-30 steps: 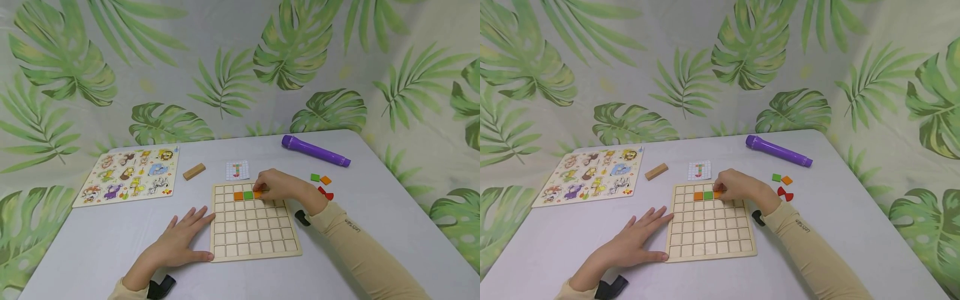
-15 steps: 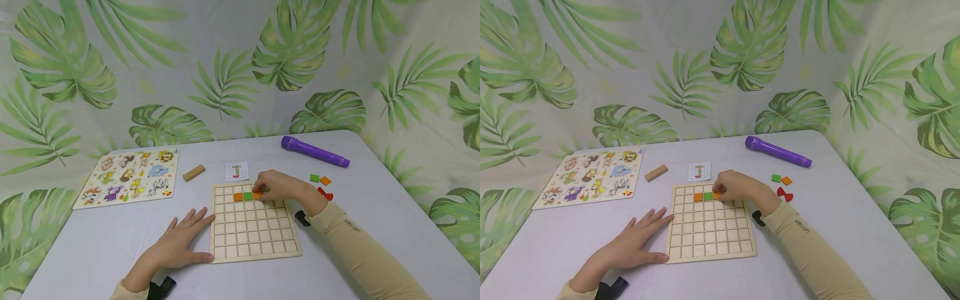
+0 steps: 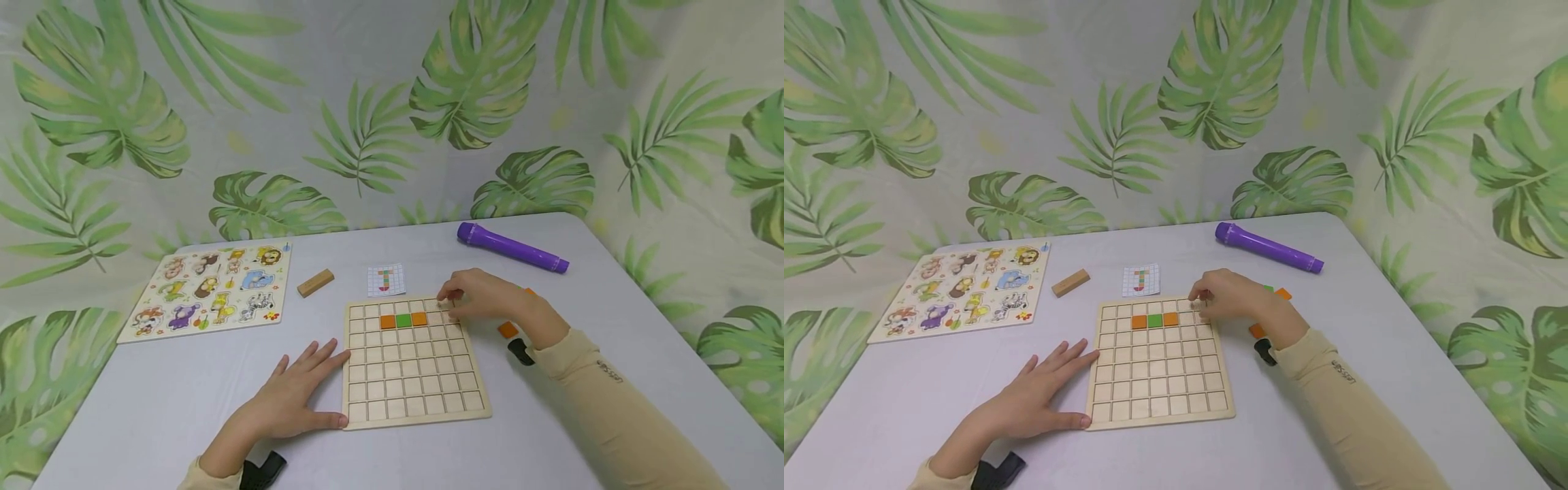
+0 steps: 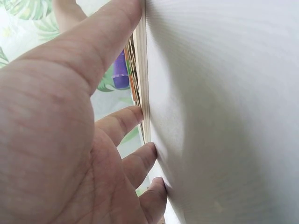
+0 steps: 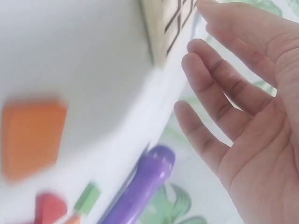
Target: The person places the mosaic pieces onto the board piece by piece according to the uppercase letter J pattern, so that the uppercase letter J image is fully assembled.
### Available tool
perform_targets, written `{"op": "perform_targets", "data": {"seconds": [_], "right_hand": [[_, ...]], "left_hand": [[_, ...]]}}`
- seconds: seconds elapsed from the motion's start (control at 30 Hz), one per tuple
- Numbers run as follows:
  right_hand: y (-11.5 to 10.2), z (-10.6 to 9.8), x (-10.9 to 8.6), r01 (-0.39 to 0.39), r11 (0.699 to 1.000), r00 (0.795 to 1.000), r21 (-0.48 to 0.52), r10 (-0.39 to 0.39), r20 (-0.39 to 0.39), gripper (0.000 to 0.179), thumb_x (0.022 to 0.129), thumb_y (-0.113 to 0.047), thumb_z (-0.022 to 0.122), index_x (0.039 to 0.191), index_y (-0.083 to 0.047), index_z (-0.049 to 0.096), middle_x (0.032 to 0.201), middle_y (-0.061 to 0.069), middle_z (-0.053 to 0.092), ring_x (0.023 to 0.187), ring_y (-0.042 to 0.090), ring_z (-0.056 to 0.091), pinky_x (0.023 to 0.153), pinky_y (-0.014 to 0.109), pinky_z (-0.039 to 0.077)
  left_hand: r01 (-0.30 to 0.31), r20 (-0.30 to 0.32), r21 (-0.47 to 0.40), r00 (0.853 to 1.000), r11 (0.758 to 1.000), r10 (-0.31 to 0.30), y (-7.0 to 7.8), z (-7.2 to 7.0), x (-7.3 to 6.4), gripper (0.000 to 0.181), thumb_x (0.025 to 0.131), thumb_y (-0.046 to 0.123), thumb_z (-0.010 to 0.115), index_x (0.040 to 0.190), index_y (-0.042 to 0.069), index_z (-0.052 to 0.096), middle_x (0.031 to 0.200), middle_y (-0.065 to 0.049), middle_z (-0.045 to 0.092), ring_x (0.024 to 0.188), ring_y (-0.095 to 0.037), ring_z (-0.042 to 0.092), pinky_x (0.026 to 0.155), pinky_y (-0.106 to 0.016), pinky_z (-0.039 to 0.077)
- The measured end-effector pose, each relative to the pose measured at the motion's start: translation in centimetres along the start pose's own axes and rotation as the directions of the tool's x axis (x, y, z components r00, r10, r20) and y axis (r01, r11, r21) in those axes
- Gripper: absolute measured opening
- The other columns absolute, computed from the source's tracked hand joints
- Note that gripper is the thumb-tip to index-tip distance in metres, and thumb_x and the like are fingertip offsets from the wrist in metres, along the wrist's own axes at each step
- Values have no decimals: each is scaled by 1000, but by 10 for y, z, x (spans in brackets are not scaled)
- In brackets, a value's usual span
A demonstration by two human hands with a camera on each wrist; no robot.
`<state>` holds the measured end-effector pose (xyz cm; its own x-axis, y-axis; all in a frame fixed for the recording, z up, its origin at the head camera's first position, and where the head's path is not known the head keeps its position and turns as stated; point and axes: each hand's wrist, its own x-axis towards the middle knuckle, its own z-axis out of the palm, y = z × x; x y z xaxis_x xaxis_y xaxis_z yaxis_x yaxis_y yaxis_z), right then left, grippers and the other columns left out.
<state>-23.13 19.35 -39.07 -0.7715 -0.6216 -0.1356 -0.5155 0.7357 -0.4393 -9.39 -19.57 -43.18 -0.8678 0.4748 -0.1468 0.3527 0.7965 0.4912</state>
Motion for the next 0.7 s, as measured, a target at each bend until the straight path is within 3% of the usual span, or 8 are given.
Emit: {"op": "perform_targets", "data": {"seconds": [0.47, 0.7], "right_hand": [[42, -18, -49, -110, 994, 992, -10, 110, -69, 31, 99, -13, 76, 129, -8, 76, 117, 12, 73, 111, 30, 68, 99, 52, 58], [43, -15, -72, -142, 989, 989, 41, 143, -38, 32, 95, -9, 79, 126, -7, 77, 116, 11, 74, 104, 26, 68, 86, 38, 60]], "left_hand": [[-5, -1, -3, 1000, 1000, 5, 0, 0, -1, 101, 83, 69, 81, 167, 29, 41, 179, -8, 29, 166, -45, 21, 122, -86, 12], [-8, -4, 9, 1000, 1000, 8, 1, -1, -1, 101, 84, 68, 81, 167, 28, 41, 178, -8, 30, 165, -46, 22, 122, -85, 13]]}}
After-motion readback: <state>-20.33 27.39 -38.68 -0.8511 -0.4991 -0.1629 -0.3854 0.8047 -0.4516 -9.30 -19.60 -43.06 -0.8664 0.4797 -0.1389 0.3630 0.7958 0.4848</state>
